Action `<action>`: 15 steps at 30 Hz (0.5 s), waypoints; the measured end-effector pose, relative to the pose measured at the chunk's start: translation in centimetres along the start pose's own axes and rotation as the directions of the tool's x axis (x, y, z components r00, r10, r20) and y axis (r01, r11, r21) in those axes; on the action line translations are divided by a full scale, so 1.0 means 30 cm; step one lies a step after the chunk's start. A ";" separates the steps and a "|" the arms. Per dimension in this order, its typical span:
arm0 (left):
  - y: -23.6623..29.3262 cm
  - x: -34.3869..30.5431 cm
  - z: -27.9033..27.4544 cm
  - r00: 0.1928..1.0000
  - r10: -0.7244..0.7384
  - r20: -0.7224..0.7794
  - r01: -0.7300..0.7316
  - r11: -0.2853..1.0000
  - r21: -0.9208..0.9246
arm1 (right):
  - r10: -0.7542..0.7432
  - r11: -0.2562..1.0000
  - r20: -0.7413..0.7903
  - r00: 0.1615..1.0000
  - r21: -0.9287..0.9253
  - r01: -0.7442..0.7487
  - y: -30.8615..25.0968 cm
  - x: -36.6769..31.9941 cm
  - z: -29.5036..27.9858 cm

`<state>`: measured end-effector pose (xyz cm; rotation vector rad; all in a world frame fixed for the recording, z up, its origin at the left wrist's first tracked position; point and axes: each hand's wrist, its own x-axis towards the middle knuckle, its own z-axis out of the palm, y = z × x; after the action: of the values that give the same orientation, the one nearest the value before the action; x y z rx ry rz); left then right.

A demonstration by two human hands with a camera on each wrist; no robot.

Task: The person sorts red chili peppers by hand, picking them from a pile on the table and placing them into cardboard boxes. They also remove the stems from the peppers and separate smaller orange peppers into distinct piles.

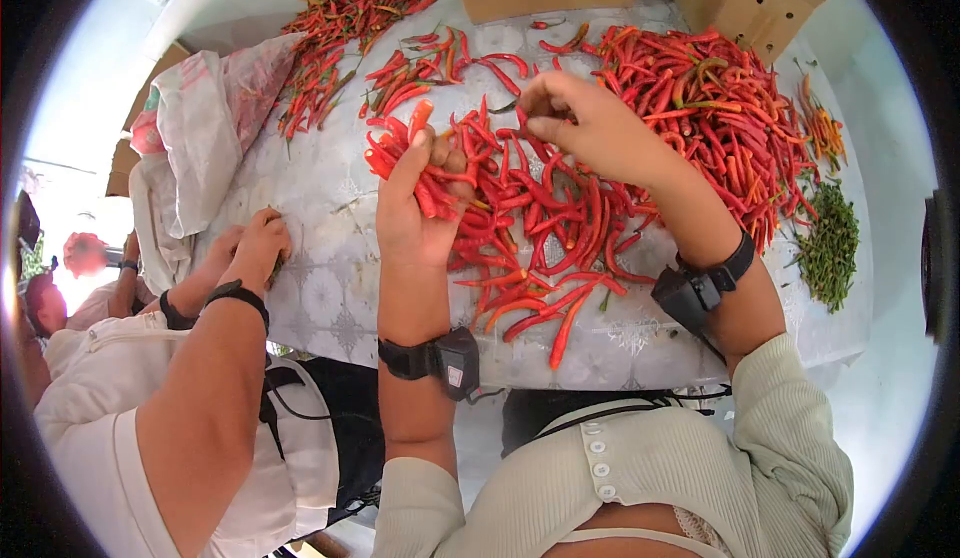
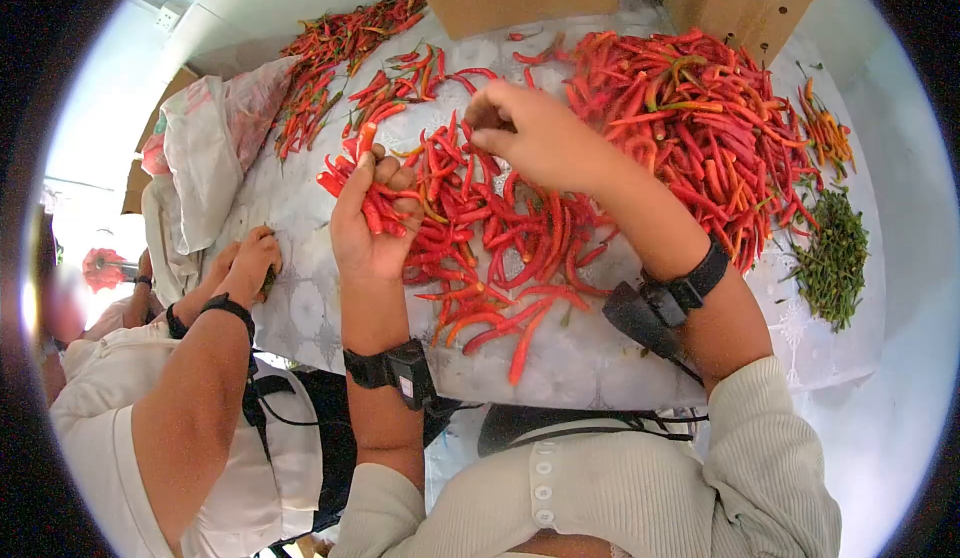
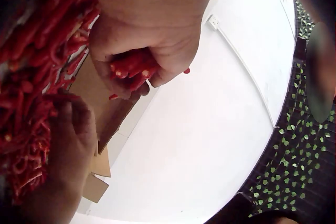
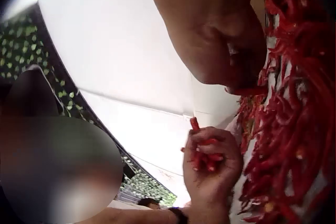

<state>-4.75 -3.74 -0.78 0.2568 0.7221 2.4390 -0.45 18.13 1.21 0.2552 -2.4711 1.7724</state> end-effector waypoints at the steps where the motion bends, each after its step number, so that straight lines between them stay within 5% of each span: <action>1: 0.005 0.001 0.000 0.999 -0.026 0.026 0.027 0.999 -0.031 | 0.035 0.984 -0.020 0.999 0.175 -0.031 -0.017 0.002 -0.003; 5: -0.019 -0.019 0.068 0.988 0.053 -0.144 -0.026 0.982 0.186 | 0.105 0.816 0.163 0.981 0.549 -0.179 -0.103 -0.025 -0.011; 12: -0.065 -0.030 0.091 0.994 0.034 -0.108 0.026 0.859 0.512 | -0.050 0.929 0.039 0.998 0.368 0.032 -0.113 -0.031 0.028; 15: -0.052 -0.037 0.096 0.996 0.003 -0.093 0.037 0.904 0.425 | -0.081 0.974 -0.062 0.995 0.205 0.092 -0.129 -0.032 0.031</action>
<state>-2.17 -2.04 0.76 0.3061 1.2953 2.2622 1.23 16.12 4.34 0.3208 -2.2041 1.9742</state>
